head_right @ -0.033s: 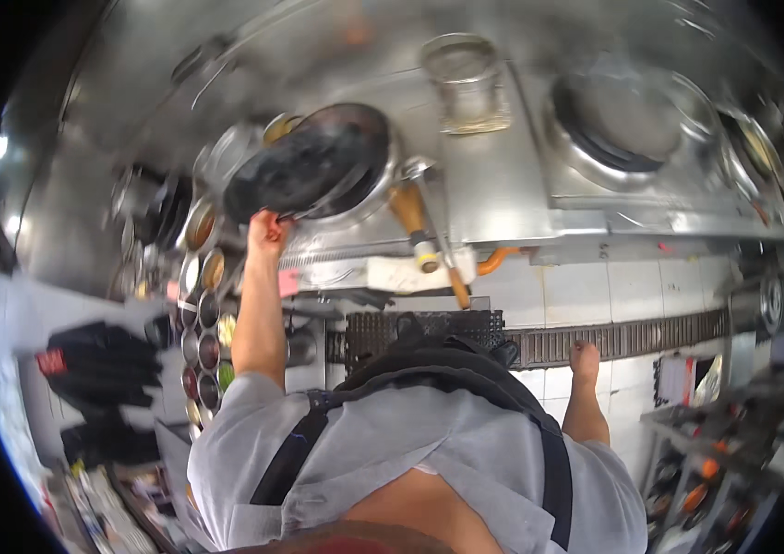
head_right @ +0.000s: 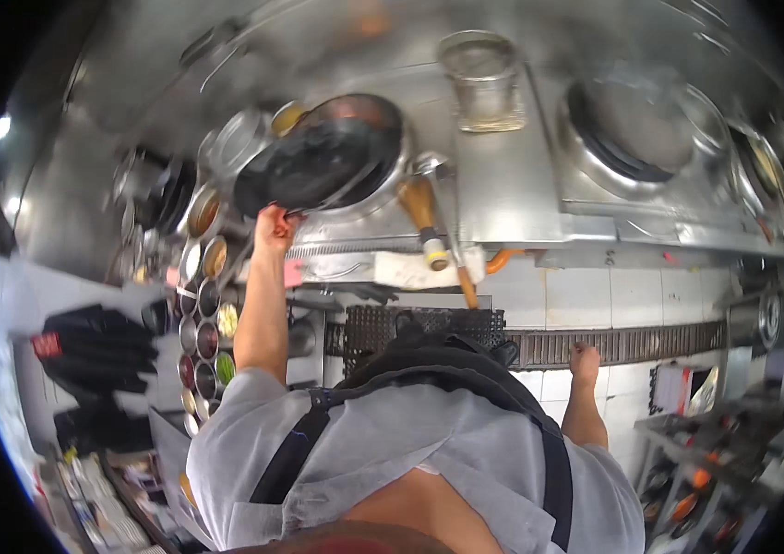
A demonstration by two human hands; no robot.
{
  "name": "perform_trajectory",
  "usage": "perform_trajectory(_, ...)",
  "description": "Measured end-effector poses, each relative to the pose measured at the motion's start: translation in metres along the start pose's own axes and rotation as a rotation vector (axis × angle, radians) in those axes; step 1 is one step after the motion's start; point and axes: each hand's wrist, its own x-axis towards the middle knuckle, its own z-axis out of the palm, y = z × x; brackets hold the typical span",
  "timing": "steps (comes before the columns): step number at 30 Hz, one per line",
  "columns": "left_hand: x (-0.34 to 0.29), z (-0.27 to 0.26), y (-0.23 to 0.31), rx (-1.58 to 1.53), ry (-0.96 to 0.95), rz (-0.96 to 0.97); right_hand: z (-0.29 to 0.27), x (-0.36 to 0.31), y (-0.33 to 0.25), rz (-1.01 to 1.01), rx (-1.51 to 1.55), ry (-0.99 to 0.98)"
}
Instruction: The person cleans a wok using a bamboo brush and a ladle, discards residue into a trash bin, and wipes the wok with a cloth. Then, the person selects spices from bowls on a rack, ladles oil into the heated wok, and smooths a food wrapper on the counter.
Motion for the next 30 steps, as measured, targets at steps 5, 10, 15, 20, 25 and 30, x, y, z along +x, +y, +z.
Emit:
perform_trajectory(5, -0.007, -0.049, -0.017, -0.031, 0.010, 0.020, 0.019, -0.018, -0.107, -0.045, 0.035, 0.046)
perform_trajectory(10, 0.035, -0.076, -0.014, 0.046, 0.082, -0.101, 0.051, -0.030, -0.234, -0.280, 0.008, 0.096)
perform_trajectory(15, 0.077, -0.083, -0.025, 0.115, 0.129, -0.205, 0.064, -0.038, -0.299, -0.343, 0.013, 0.083)
perform_trajectory(20, 0.107, -0.098, -0.040, 0.096, -0.060, -0.261, 0.070, -0.043, -0.301, -0.334, -0.052, 0.049)
perform_trajectory(25, 0.122, -0.081, -0.044, 0.110, 0.114, -0.251, 0.081, -0.050, -0.282, -0.252, -0.022, 0.026)
perform_trajectory(30, 0.126, -0.084, -0.044, 0.174, 0.090, -0.275, 0.093, -0.060, -0.266, -0.174, 0.059, 0.056)
